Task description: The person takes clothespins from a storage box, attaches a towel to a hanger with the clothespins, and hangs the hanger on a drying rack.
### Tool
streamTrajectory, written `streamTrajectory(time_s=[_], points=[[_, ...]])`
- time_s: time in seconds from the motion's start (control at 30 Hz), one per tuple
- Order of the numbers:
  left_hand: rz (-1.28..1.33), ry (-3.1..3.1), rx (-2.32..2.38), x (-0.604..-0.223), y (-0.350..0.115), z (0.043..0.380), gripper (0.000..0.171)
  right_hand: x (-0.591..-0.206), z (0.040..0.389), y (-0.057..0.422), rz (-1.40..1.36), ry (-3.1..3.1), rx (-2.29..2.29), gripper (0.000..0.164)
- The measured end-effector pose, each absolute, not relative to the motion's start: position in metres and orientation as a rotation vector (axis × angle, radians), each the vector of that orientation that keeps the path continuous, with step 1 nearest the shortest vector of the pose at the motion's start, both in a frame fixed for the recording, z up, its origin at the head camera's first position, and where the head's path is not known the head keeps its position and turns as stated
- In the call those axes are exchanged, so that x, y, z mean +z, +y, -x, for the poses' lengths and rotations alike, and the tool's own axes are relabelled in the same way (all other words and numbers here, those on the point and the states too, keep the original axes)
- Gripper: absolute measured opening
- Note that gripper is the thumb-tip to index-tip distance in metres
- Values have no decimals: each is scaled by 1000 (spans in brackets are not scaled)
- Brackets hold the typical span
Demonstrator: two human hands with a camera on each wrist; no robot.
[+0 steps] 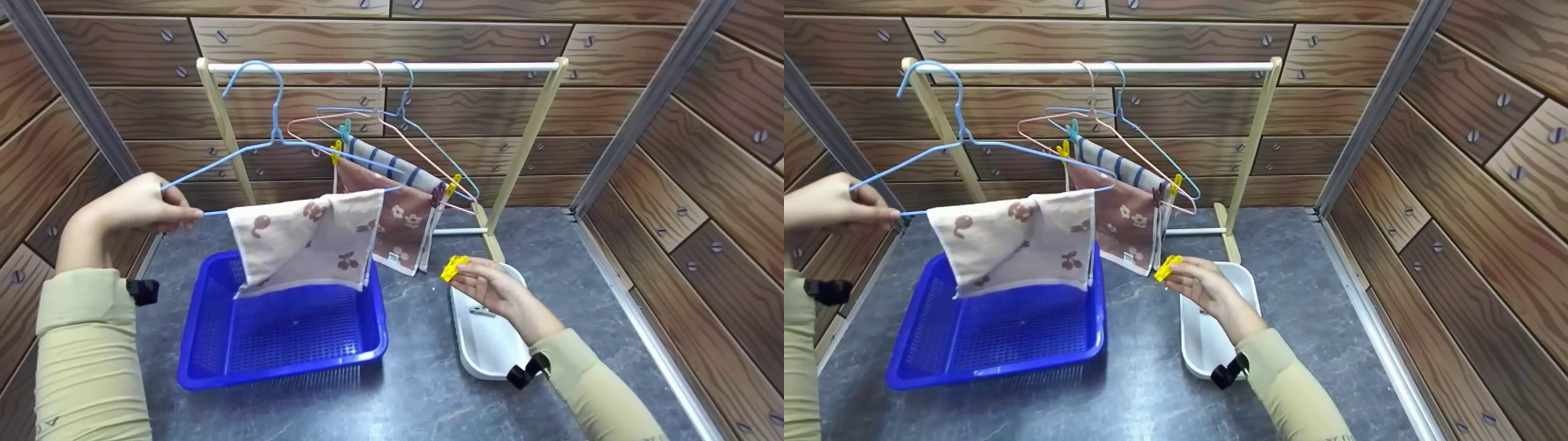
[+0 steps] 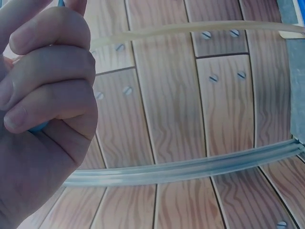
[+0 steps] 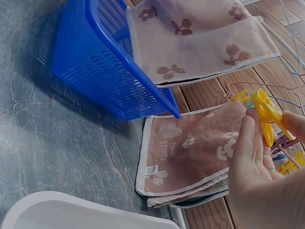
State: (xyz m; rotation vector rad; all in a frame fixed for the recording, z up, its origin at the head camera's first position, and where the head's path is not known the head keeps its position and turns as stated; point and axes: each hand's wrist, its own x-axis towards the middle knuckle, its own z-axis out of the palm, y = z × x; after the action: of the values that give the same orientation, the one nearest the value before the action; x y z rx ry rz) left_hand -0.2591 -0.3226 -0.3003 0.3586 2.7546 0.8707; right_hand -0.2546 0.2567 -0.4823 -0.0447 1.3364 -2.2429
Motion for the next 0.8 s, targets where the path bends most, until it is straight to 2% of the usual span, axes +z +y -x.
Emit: streamTrajectory(time_s=[0.37,0.8], points=[[-363,2739,950,-290,-299,261,27,-480,254,252,33,1302,-2259,27],[-532,2765,957,-285,-262,272,28,-477,252,251,71,1313,-2257,30]])
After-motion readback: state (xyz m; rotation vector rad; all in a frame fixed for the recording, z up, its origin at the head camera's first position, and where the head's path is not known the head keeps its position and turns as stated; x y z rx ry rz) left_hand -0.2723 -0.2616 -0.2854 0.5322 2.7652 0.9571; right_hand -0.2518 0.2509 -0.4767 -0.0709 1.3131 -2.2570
